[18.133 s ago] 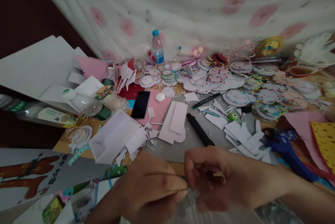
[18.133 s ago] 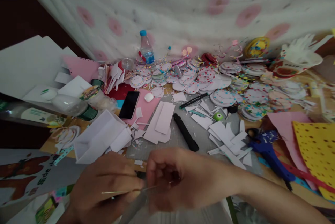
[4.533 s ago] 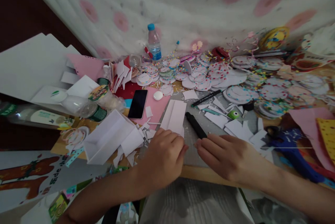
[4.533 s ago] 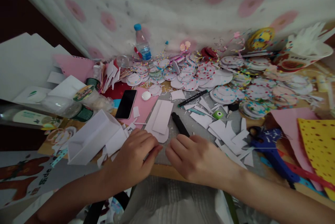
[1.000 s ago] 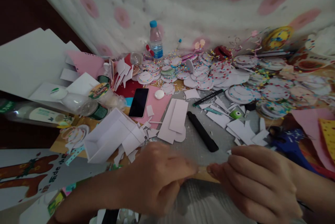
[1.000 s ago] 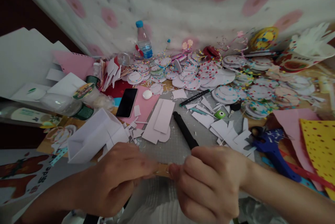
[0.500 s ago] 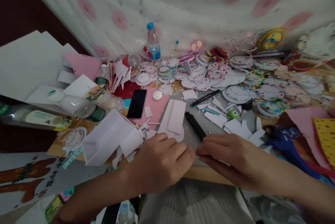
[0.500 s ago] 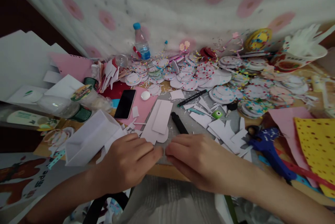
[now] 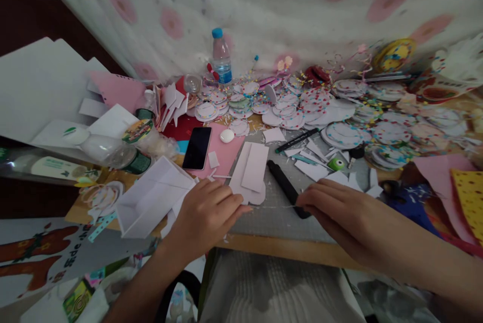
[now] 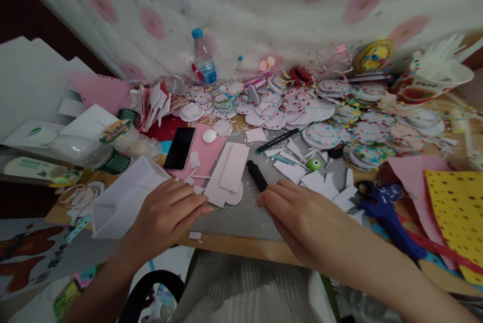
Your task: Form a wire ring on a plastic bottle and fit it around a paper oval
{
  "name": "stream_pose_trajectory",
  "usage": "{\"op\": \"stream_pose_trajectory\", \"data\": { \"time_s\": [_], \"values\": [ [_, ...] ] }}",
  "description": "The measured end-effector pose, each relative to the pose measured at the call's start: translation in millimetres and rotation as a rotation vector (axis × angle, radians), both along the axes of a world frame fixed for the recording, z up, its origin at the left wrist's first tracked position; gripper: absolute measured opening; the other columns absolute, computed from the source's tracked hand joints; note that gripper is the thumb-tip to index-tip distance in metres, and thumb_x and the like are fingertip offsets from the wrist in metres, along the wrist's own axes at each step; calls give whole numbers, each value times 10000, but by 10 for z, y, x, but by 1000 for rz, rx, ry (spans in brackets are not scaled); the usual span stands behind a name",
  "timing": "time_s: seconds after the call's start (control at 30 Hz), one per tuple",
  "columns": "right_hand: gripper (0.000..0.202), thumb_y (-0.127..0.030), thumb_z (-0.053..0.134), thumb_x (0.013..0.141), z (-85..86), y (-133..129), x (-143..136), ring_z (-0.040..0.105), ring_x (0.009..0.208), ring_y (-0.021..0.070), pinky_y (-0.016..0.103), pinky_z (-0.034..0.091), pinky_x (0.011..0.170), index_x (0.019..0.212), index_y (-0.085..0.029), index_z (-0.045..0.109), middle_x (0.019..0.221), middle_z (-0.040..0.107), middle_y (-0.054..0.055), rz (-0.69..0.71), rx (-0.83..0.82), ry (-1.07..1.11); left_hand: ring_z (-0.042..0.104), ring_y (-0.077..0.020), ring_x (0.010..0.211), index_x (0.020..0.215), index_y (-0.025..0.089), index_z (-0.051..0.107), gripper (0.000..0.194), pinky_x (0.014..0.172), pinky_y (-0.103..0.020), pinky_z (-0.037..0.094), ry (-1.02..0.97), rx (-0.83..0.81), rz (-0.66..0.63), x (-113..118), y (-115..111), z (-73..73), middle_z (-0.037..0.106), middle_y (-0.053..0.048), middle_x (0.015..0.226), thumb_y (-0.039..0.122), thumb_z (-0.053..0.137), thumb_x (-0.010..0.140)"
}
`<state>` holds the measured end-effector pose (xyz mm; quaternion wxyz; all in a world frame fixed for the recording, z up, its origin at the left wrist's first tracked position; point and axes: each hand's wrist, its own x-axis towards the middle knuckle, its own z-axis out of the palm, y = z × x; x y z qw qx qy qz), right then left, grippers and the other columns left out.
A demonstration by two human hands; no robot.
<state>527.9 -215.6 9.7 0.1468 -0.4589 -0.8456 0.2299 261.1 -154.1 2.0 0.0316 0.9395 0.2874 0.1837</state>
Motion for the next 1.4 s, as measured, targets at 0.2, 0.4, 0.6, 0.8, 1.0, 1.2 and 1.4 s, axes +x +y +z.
{"op": "stream_pose_trajectory", "data": {
  "time_s": [0.2,0.4,0.6,0.8,1.0,1.2,1.4],
  "values": [
    [172,-118,426,915,-12,79,-255,536,721,186,313,399,669,938,-180,584,793,596,48,85,69,-36,538,-149,635,897,162,661,108,605,-300,398,-81,96,14,70,-123,-52,602,3,640,224,573,885],
    [218,-24,398,860,-83,87,-351,491,659,167,290,340,611,865,-181,550,757,574,29,105,100,-58,592,-145,691,985,151,644,135,641,-294,450,-127,61,1,160,-195,-38,656,-21,744,180,549,894],
    [177,-63,383,865,-123,67,-370,465,601,153,305,239,530,852,-186,510,738,545,14,111,88,-151,590,-148,663,775,150,641,187,628,-298,464,-173,-87,23,227,-224,-54,627,-29,686,201,517,906],
    [177,-59,369,833,-118,57,-362,471,579,147,318,211,520,801,-181,493,708,542,17,99,77,-172,567,-152,663,745,149,627,209,623,-302,457,-147,-89,19,237,-220,-56,608,-34,680,185,499,906],
    [210,-39,350,812,-147,56,-384,454,523,138,318,192,506,786,-173,509,663,540,15,71,110,-169,507,-165,626,720,147,600,189,599,-322,410,-89,17,33,233,-201,-127,568,-19,647,154,527,894],
    [219,-22,352,767,-170,62,-414,446,508,138,320,196,497,755,-180,503,643,526,5,69,106,-119,480,-155,601,756,144,585,131,584,-319,355,-72,136,-23,187,-174,-188,540,-1,616,141,555,883],
    [204,-36,367,780,-195,20,-487,437,506,139,310,228,495,755,-185,504,621,502,-6,62,126,5,497,-143,558,838,114,610,28,539,-314,350,-97,288,-66,146,-135,-160,576,3,606,131,595,857]
  ]
}}
